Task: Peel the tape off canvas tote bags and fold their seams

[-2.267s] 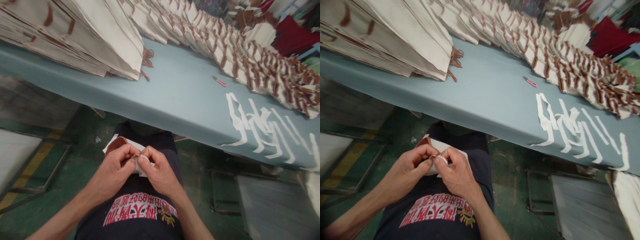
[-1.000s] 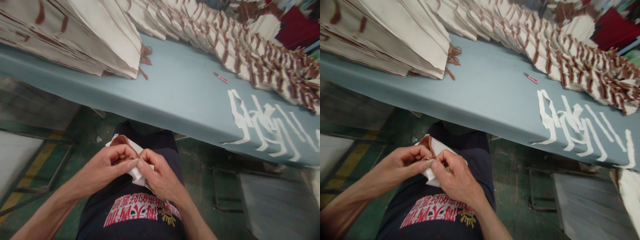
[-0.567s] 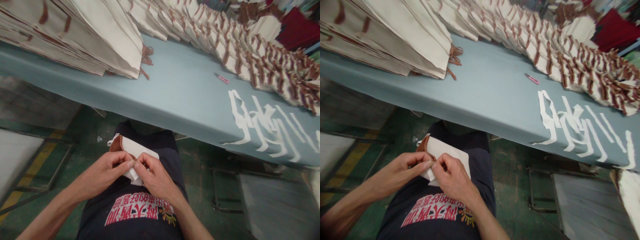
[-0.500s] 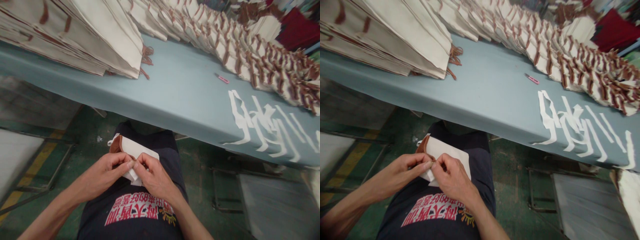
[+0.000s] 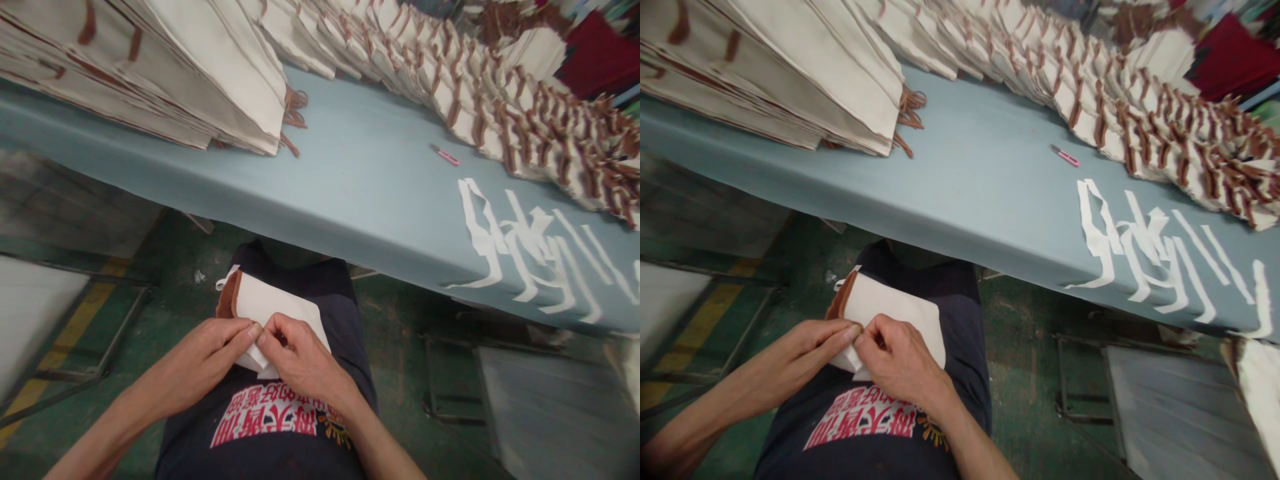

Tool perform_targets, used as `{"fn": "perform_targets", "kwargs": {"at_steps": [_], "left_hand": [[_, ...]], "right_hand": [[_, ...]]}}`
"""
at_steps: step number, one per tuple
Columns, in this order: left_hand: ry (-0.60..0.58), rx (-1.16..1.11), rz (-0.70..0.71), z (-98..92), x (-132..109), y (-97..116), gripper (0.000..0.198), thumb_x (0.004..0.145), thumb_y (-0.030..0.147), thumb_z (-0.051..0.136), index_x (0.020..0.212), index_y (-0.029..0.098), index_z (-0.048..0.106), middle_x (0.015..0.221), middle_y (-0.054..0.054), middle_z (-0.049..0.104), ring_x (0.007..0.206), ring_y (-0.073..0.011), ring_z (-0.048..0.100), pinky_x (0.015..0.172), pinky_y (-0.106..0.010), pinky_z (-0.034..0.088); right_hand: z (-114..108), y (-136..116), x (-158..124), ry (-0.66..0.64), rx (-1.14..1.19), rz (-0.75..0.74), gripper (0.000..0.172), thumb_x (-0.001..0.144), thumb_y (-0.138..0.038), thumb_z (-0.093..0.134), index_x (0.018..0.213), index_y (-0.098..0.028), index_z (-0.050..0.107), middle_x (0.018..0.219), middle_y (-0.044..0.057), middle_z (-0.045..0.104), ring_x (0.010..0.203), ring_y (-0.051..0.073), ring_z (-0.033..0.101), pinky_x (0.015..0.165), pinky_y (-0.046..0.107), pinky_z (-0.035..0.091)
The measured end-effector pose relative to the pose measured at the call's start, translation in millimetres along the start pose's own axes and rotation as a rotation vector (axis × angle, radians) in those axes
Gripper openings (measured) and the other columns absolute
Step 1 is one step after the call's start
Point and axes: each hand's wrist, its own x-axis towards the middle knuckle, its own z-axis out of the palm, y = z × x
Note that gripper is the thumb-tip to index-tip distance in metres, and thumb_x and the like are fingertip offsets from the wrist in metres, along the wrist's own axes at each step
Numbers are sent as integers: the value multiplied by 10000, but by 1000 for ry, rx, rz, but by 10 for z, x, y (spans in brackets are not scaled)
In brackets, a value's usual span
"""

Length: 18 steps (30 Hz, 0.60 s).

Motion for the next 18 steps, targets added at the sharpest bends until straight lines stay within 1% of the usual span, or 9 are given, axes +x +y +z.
{"fn": "perform_targets", "kwargs": {"at_steps": [3, 5, 8, 10, 13, 15, 18], "left_hand": [[6, -8, -6, -14, -27, -4, 573, 1071, 701, 444, 739, 237, 502, 717, 24, 493, 677, -188, 465, 637, -290, 381], [-8, -15, -20, -33, -36, -6, 576, 1053, 715, 481, 729, 238, 489, 720, 31, 454, 676, -181, 434, 628, -287, 355], [-82, -43, -47, -52, -44, -51, 589, 1017, 739, 534, 719, 233, 487, 734, 33, 419, 693, -176, 410, 628, -281, 330], [-116, -67, -50, -52, -58, -105, 595, 1029, 741, 529, 730, 228, 496, 748, 34, 412, 705, -174, 408, 633, -277, 322], [-107, -101, -30, -43, -82, -155, 597, 1067, 738, 499, 788, 215, 561, 789, 23, 475, 744, -183, 457, 658, -270, 351], [-91, -110, -19, -40, -87, -133, 610, 1081, 748, 473, 826, 208, 598, 813, 12, 519, 765, -192, 491, 674, -269, 388], [-68, -101, -9, -45, -78, -38, 621, 1080, 758, 460, 792, 217, 559, 778, 23, 482, 727, -184, 472, 648, -268, 399]], "right_hand": [[-8, -29, -2, 2, 10, 11, 296, 1064, -341, 659, 810, -236, 549, 714, -63, 537, 687, 147, 474, 634, 287, 317], [-14, -61, -7, 1, 6, 21, 284, 1053, -309, 664, 805, -236, 547, 716, -64, 532, 689, 146, 466, 636, 287, 315], [-6, -87, -15, -19, -13, 23, 291, 1049, -290, 661, 791, -236, 537, 704, -67, 508, 683, 147, 448, 642, 293, 307], [8, -78, -18, -32, -16, 17, 286, 1045, -287, 660, 790, -233, 543, 704, -67, 507, 682, 146, 447, 647, 293, 312], [19, -49, -11, -18, 6, 6, 253, 1040, -291, 661, 812, -228, 570, 725, -62, 538, 695, 145, 478, 651, 286, 332], [14, -38, -2, -3, 15, -1, 247, 1037, -293, 664, 817, -228, 574, 732, -60, 550, 705, 145, 494, 650, 281, 341], [-3, -38, 6, 7, 24, 2, 257, 1039, -308, 665, 815, -231, 563, 730, -62, 544, 701, 144, 487, 638, 277, 340]]}}
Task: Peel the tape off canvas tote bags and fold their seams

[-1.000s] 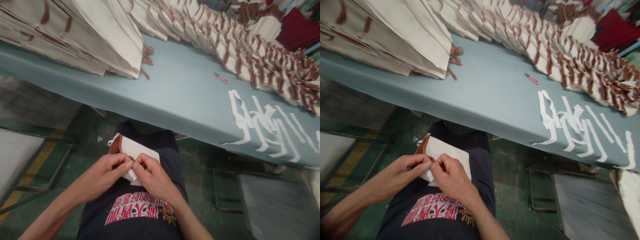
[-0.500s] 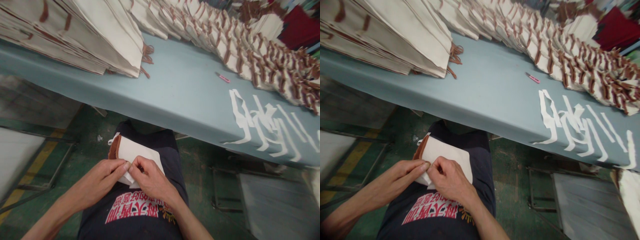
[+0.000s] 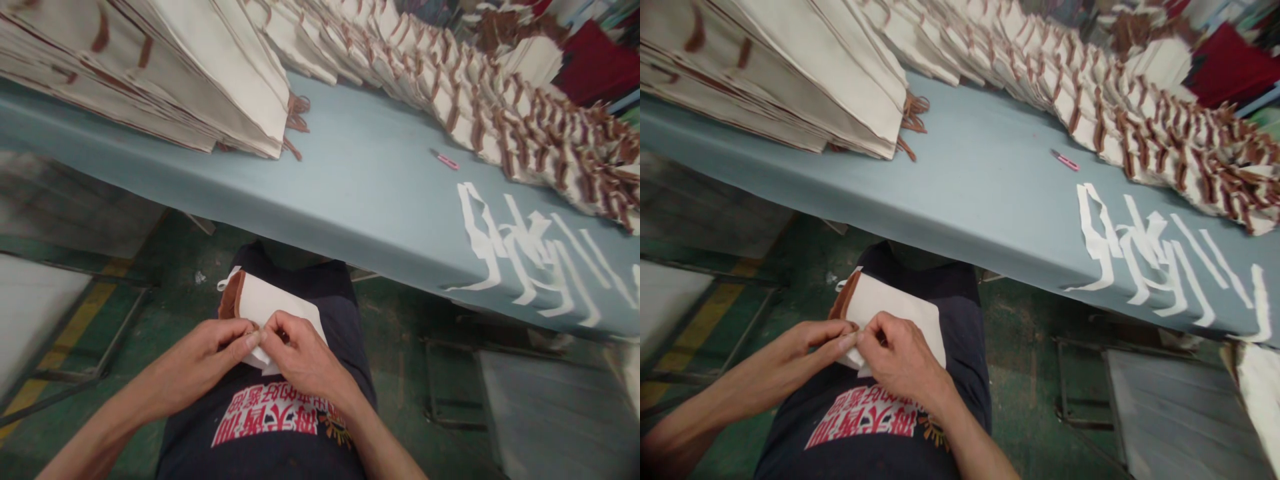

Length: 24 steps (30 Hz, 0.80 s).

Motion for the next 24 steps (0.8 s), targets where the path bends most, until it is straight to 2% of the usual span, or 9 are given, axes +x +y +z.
{"fn": "perform_targets", "kwargs": {"at_steps": [2, 8, 14, 17, 24], "left_hand": [[17, 12, 21, 0, 10, 64, 608, 1083, 742, 454, 772, 225, 531, 757, 30, 469, 707, -180, 470, 634, -267, 403], [72, 54, 106, -7, 49, 124, 547, 1114, 638, 459, 779, 221, 575, 744, 21, 561, 688, -179, 533, 631, -268, 430], [164, 58, 207, 24, 88, 153, 497, 1148, 540, 478, 768, 226, 545, 705, 51, 538, 633, -147, 487, 592, -261, 382], [193, 69, 219, 41, 102, 189, 489, 1150, 519, 480, 763, 227, 543, 705, 49, 553, 626, -144, 486, 586, -264, 373], [233, 80, 146, 67, 156, 159, 495, 1113, 552, 501, 751, 222, 574, 690, 31, 590, 628, -163, 519, 588, -270, 380]], "right_hand": [[-9, 1, 0, 10, 10, 2, 263, 1041, -326, 662, 818, -232, 559, 724, -63, 534, 692, 143, 473, 628, 277, 333], [-31, 33, 4, 44, 63, -18, 269, 1027, -375, 667, 826, -228, 564, 716, -64, 535, 665, 135, 452, 614, 285, 329], [-80, 12, 9, 86, 142, -76, 299, 1021, -449, 640, 836, -229, 560, 740, -58, 543, 697, 143, 478, 645, 295, 360], [-96, 8, 3, 98, 160, -78, 291, 1012, -451, 641, 842, -228, 561, 742, -59, 540, 692, 142, 472, 641, 296, 359], [-67, 39, 11, 94, 155, -39, 260, 1021, -416, 646, 859, -225, 572, 744, -60, 558, 685, 136, 480, 626, 284, 365]]}}
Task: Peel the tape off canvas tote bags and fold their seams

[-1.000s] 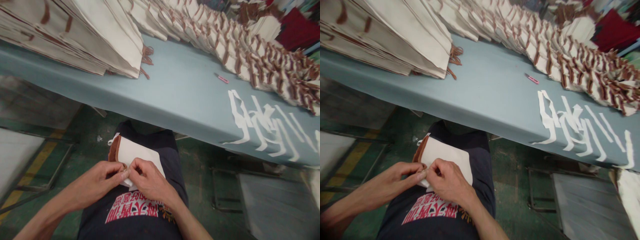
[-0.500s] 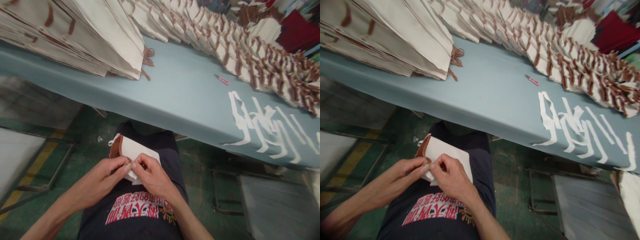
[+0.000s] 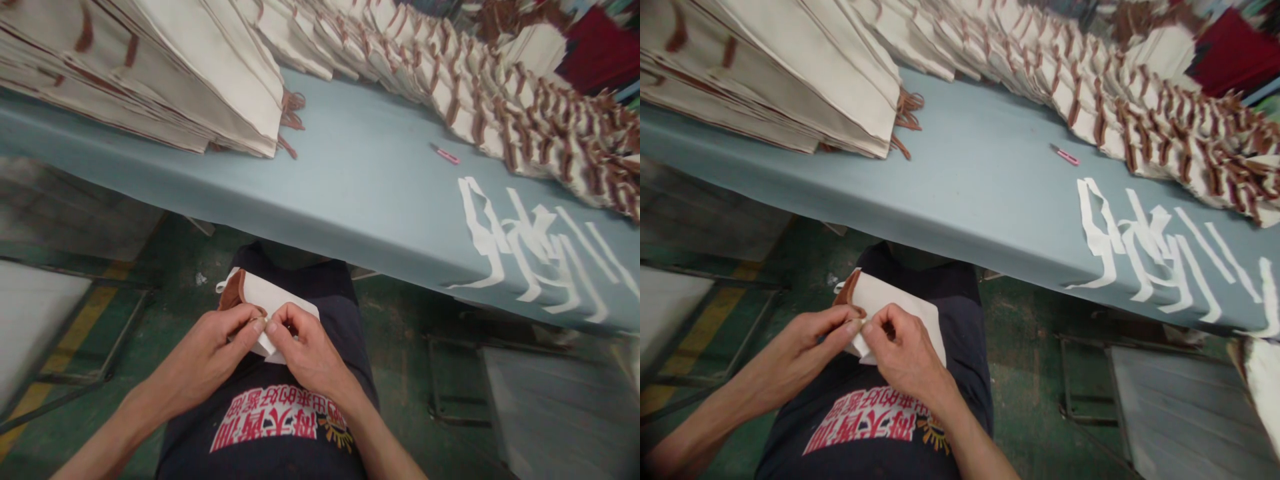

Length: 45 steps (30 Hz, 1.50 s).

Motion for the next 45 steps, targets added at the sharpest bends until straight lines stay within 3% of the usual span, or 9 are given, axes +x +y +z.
{"fn": "perform_targets", "kwargs": {"at_steps": [9, 17, 27, 45], "left_hand": [[94, -92, -38, 110, 23, 3, 427, 1066, 486, 518, 728, 226, 543, 686, 47, 475, 649, -160, 444, 594, -263, 355], [56, -142, -30, 86, 56, -23, 390, 1037, 461, 558, 725, 227, 543, 673, 61, 455, 622, -147, 409, 563, -260, 311], [45, -128, -68, 66, 97, 111, 383, 974, 501, 539, 699, 236, 521, 665, 59, 448, 619, -148, 412, 566, -256, 320], [39, -154, -98, 116, 168, 39, 362, 920, 533, 485, 683, 265, 433, 667, 66, 370, 622, -143, 356, 574, -283, 296]], "right_hand": [[17, 15, -10, -16, 54, 28, 292, 1026, -465, 631, 869, -232, 554, 717, -67, 488, 647, 129, 420, 586, 268, 329], [21, 15, -13, -35, 64, 26, 315, 1018, -508, 618, 878, -236, 548, 716, -68, 469, 640, 131, 409, 572, 266, 323], [1, 1, -18, -19, 56, 11, 298, 1015, -489, 606, 865, -238, 549, 723, -60, 465, 651, 140, 397, 582, 274, 319], [57, 153, 16, 17, 73, 18, 382, 1016, -565, 608, 834, -248, 496, 732, -58, 427, 668, 143, 371, 602, 291, 304]]}}
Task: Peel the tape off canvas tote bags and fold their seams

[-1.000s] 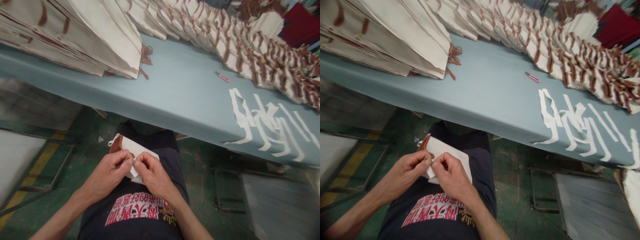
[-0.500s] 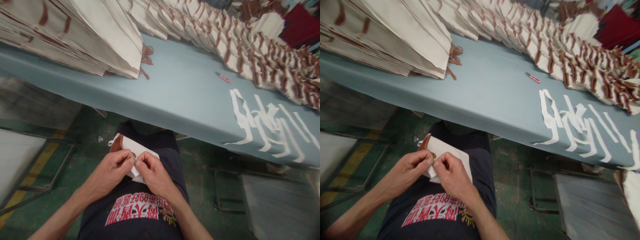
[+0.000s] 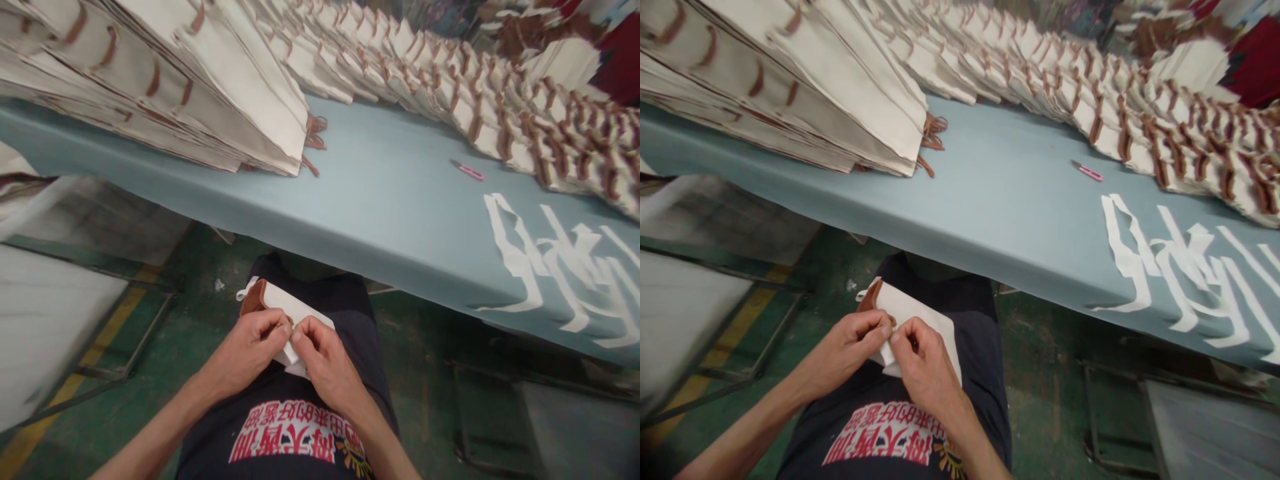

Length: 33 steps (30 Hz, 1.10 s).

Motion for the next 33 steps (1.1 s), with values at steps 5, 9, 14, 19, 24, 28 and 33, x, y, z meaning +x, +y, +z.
{"fn": "perform_targets", "kwargs": {"at_steps": [5, 9, 14, 19, 24, 28, 33], "left_hand": [[-1, -19, -24, 20, 3, -96, 384, 933, 564, 486, 697, 268, 419, 683, 64, 370, 633, -145, 354, 583, -289, 304], [-11, -41, -30, 26, -2, -133, 385, 939, 568, 489, 707, 268, 422, 687, 64, 376, 635, -145, 355, 587, -289, 304], [-17, -60, -29, 31, -1, -142, 384, 929, 575, 491, 707, 272, 413, 684, 69, 363, 629, -143, 348, 588, -287, 301], [-12, -71, -33, 41, 15, -164, 388, 932, 576, 502, 712, 269, 412, 682, 70, 360, 627, -142, 344, 585, -282, 296], [-11, -80, -34, 47, 39, -153, 387, 932, 561, 521, 708, 267, 408, 680, 64, 381, 628, -145, 358, 585, -279, 302], [-5, -83, -29, 55, 43, -115, 382, 938, 546, 529, 706, 258, 433, 681, 61, 392, 638, -149, 367, 588, -276, 310], [-1, -84, -37, 67, 43, -104, 397, 939, 564, 528, 703, 262, 422, 679, 60, 394, 638, -149, 370, 592, -280, 315]], "right_hand": [[24, 25, 21, -2, -4, 26, 398, 1009, -592, 595, 838, -246, 500, 737, -53, 444, 674, 146, 379, 612, 299, 307], [33, 38, 22, -4, -8, 42, 406, 1001, -609, 595, 841, -247, 502, 735, -52, 440, 671, 149, 379, 611, 302, 311], [32, 49, 28, -4, -14, 36, 404, 999, -609, 584, 843, -245, 503, 733, -56, 432, 670, 145, 378, 608, 299, 311], [23, 52, 30, -5, -10, 40, 398, 997, -603, 587, 841, -247, 501, 728, -60, 433, 665, 142, 374, 604, 300, 305], [9, 63, 42, 6, -6, 39, 404, 999, -603, 595, 840, -244, 496, 730, -61, 431, 666, 140, 379, 602, 294, 306], [-4, 60, 43, 15, 6, 31, 421, 1004, -607, 618, 830, -246, 489, 722, -63, 421, 660, 138, 367, 599, 292, 297], [-12, 37, 32, 16, 5, 23, 429, 1010, -612, 623, 828, -245, 495, 721, -60, 425, 668, 142, 372, 605, 291, 301]]}}
